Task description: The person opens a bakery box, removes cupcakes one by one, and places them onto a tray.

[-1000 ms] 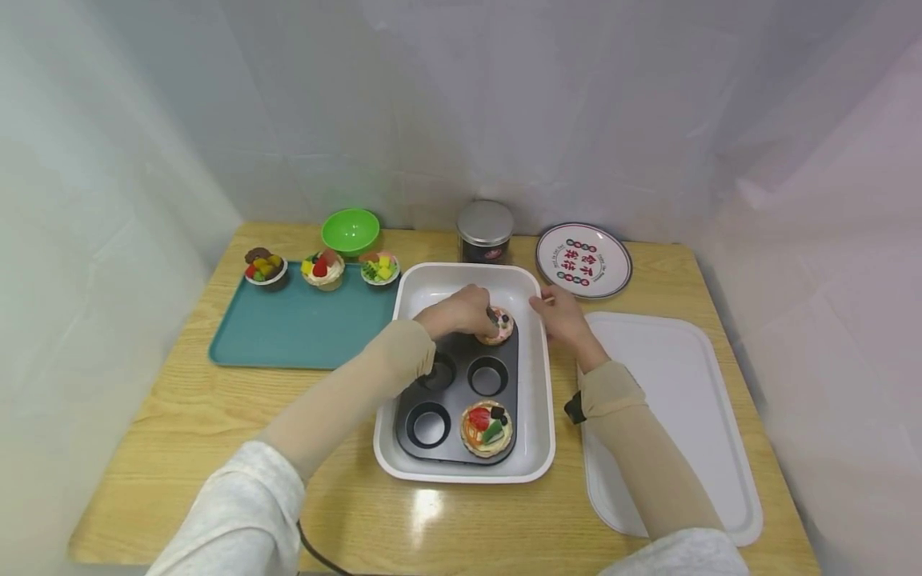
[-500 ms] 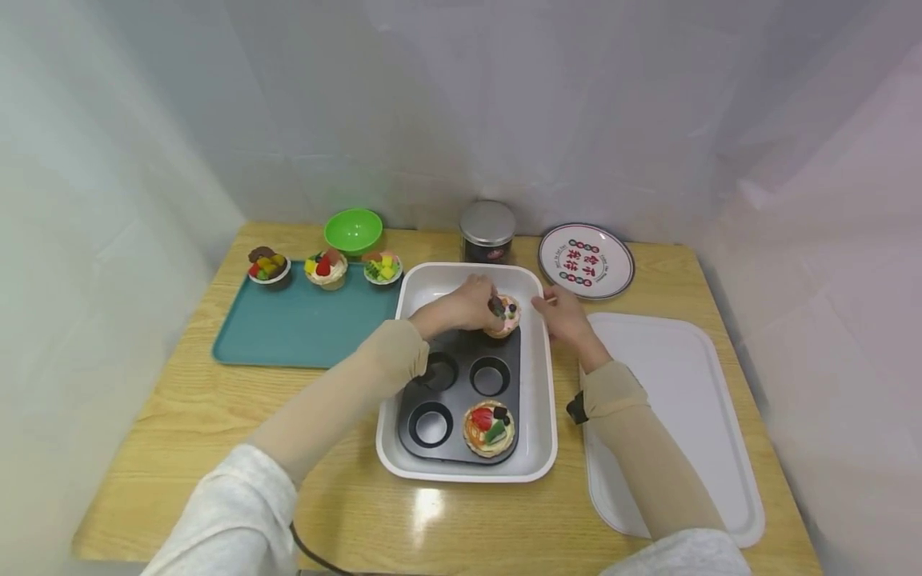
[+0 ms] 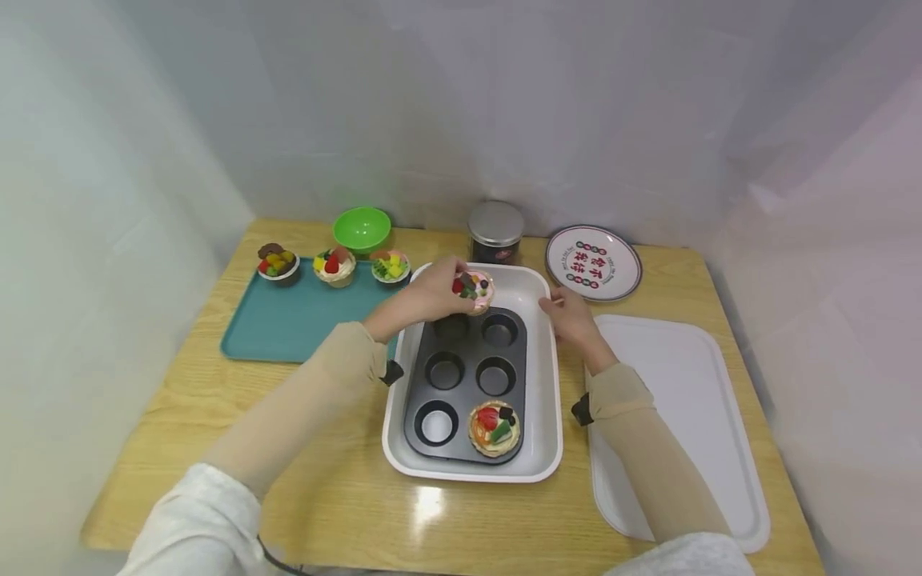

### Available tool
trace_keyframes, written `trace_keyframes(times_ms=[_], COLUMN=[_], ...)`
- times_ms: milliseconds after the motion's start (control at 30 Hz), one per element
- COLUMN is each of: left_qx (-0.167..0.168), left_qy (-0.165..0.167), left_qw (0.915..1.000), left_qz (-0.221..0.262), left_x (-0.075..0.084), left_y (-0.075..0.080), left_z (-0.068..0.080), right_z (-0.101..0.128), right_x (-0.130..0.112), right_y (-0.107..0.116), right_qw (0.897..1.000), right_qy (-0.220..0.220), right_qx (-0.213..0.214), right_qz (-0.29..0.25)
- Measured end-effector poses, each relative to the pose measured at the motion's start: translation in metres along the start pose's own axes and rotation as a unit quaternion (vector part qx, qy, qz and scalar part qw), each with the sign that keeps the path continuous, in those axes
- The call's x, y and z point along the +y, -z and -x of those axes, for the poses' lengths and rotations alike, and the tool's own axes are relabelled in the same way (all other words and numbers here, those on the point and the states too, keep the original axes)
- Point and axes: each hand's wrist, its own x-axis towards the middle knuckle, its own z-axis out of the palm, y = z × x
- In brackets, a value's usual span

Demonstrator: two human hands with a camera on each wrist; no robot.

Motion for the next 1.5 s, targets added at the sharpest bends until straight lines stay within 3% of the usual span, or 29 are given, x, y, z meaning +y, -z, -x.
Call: trace_keyframes(times_ms=[367,600,767,1200,1500], left_qx=[0.068,0.084,0.094,0.08,0.081], left_qy=[0.043,0.085,0.102,0.174,0.185], left_qw=[0.9966,0.9924,0.9902,0.9813,0.9794], left_qz=[0.02,0.029,0.017,0.023,0.003], left_x=[-0.048,-0.094,-0.118,-0.168,-0.192], left_y=[0.068,0.095,0.103,0.113,0.114], left_z=[0.033,0.048,0.055,0.075,0.085], right_z=[0.001,0.003,0.001,-0.001,-0.001], right_x=[0.002,0.002,0.004,0.006,0.006], right_y=[0.006,0.011,0.013,0.012,0.013], right_qw=[1.0,1.0,1.0,1.0,1.0], right_qy=[-0.006,-0.004,-0.005,-0.007,-0.009], right_qx=[-0.004,-0.006,-0.004,-0.009,-0.007], right_qz=[0.007,-0.002,0.0,0.0,0.007])
